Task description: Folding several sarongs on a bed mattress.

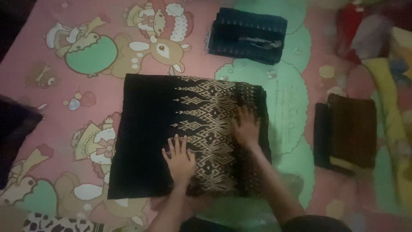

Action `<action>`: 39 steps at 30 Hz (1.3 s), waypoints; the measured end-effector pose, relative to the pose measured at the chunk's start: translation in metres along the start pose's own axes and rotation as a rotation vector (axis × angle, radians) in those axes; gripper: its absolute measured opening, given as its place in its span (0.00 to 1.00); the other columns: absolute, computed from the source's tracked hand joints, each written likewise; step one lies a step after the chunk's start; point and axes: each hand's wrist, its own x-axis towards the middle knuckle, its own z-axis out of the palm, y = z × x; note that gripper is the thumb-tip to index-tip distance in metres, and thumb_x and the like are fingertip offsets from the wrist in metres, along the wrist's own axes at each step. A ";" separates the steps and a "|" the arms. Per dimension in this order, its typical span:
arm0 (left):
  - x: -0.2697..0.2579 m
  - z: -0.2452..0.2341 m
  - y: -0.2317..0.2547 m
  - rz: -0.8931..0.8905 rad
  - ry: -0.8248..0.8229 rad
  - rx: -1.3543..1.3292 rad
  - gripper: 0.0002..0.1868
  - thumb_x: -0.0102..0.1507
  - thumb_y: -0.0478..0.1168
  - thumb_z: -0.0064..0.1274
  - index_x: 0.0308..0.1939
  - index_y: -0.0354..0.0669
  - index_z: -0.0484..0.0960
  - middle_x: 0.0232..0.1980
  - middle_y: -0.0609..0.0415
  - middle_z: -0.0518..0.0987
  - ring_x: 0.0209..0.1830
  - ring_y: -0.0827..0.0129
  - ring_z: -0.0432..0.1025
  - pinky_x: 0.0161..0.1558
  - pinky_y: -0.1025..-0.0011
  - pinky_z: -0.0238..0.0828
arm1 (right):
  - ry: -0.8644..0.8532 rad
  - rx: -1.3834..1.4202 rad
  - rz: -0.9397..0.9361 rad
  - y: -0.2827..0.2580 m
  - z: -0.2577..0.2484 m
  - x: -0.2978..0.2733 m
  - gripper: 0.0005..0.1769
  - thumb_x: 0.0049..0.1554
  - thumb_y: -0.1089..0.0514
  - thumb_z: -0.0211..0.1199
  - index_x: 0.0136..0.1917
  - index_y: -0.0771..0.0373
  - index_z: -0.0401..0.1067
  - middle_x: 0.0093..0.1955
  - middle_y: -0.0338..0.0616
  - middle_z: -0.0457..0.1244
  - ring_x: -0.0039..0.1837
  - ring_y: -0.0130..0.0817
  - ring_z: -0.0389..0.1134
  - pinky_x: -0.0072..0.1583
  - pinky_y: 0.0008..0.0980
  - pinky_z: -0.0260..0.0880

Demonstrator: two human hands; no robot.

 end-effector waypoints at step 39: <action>-0.048 -0.029 -0.093 0.078 0.055 -0.038 0.37 0.68 0.51 0.42 0.80 0.44 0.57 0.84 0.45 0.52 0.84 0.52 0.43 0.77 0.43 0.34 | 0.221 -0.088 0.121 0.097 0.044 -0.184 0.40 0.67 0.33 0.41 0.84 0.55 0.48 0.86 0.47 0.45 0.84 0.49 0.42 0.77 0.65 0.39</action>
